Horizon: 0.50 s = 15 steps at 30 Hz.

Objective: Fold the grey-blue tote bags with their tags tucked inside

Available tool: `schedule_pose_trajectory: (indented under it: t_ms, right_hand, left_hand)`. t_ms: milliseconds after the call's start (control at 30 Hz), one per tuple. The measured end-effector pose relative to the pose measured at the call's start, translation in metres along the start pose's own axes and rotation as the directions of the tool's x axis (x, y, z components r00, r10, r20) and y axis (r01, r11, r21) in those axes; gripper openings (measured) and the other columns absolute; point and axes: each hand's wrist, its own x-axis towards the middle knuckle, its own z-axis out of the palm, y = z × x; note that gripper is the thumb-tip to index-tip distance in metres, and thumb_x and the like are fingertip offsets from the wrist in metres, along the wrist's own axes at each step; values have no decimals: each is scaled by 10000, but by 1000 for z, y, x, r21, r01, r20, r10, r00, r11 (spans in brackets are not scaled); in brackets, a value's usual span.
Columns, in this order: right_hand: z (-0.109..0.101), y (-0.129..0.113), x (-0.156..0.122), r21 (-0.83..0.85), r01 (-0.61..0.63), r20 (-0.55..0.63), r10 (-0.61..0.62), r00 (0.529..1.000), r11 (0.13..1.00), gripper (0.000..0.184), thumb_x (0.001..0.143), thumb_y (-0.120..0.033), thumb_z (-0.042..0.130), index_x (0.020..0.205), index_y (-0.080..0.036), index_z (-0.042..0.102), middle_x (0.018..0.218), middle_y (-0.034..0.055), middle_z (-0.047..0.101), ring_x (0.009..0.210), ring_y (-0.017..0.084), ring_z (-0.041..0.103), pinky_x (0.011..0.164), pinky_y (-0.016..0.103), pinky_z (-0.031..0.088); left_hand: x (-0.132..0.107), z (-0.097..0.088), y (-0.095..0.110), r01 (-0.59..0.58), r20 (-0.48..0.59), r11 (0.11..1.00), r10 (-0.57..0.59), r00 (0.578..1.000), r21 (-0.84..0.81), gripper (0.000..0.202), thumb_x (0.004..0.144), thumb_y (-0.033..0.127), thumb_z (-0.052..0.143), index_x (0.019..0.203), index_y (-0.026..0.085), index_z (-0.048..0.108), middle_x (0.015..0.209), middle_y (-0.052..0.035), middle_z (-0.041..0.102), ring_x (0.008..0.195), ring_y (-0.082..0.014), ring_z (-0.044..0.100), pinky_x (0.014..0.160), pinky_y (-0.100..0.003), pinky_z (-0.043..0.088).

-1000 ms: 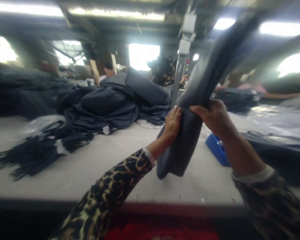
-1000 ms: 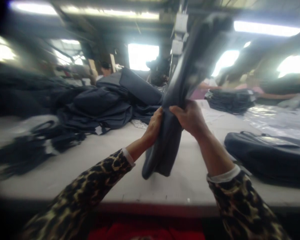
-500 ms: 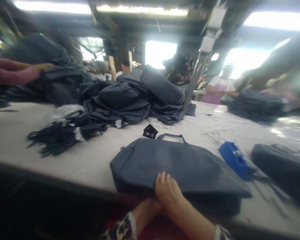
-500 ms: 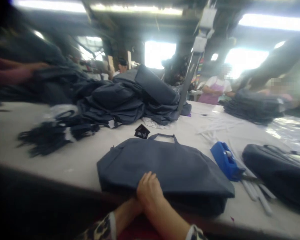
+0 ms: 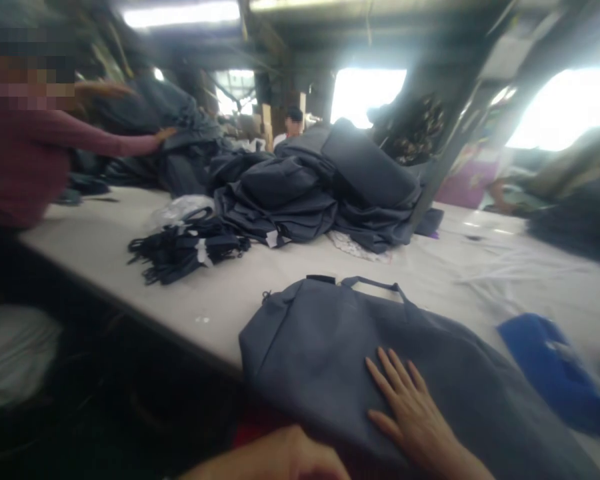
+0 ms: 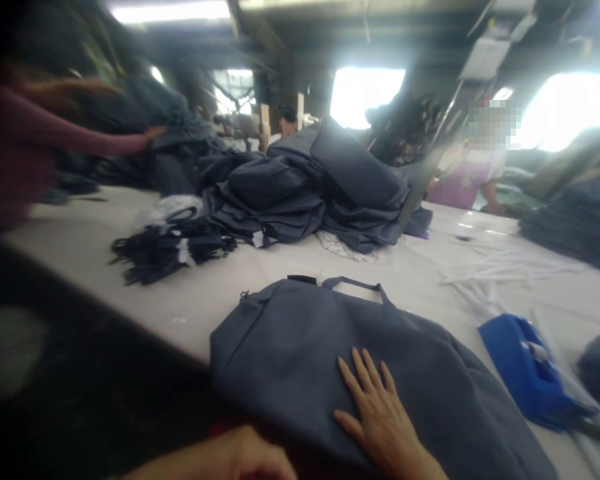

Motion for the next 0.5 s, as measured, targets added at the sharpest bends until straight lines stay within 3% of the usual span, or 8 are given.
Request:
schedule_pose_trajectory:
  t_ms: [67,100,167,233,300,367,500]
  right_hand:
    - [20,8,-3,-62,12,-25,-14,1000,998,742,912,-583,598,1549,-410,259,1656,9,157,1520,338,139,1214,611,56]
    - [25,10,-3,-85,20,-32,-23,999,996,749,912,-581,596,1553,-407,249,1655,10,151,1520,340,140,1214,614,63]
    - [30,12,-3,-115,35,-32,-39,999,993,762,908,-581,596,1556,-404,237,1651,18,155,1513,355,157,1206,634,95]
    - [32,14,-1,-136,38,-37,-43,998,990,765,900,-571,604,1553,-410,240,1644,26,166,1502,379,184,1188,673,128]
    - [34,17,0,-142,38,-49,-45,998,989,773,874,-559,635,1540,-425,267,1632,33,194,1481,411,227,1162,715,166]
    - [36,22,1,-131,42,-64,-50,997,991,782,839,-552,675,1520,-448,303,1611,35,248,1455,436,278,1133,749,206]
    - [18,34,12,-9,45,8,-45,999,999,709,740,-579,757,1396,-515,495,1505,34,450,1360,463,433,1045,752,370]
  left_hand:
    - [10,-26,27,-84,-168,978,117,979,193,364,1007,444,507,1328,320,627,1318,-9,674,1197,-197,636,1058,-275,456]
    - [20,-38,32,-124,-204,933,201,958,339,436,1000,445,521,1414,311,550,1453,-35,575,1339,-225,530,1169,-340,355]
    - [47,-59,22,-101,-197,793,269,943,601,651,957,522,571,1534,285,382,1611,-101,348,1502,-309,284,1245,-530,159]
    - [70,-72,-6,-49,-152,663,242,958,747,773,925,605,571,1570,281,294,1645,-135,235,1532,-370,146,1206,-672,68]
    - [83,-77,-34,-33,-122,604,214,969,796,793,929,648,523,1582,292,246,1655,-127,191,1536,-377,99,1182,-717,52]
    - [83,-76,-50,-34,-118,606,209,971,795,793,937,670,480,1588,305,211,1662,-109,163,1539,-366,82,1184,-717,53]
    - [74,-74,-42,-35,-128,658,199,972,753,806,927,675,494,1586,290,233,1654,-127,193,1537,-376,98,1179,-727,65]
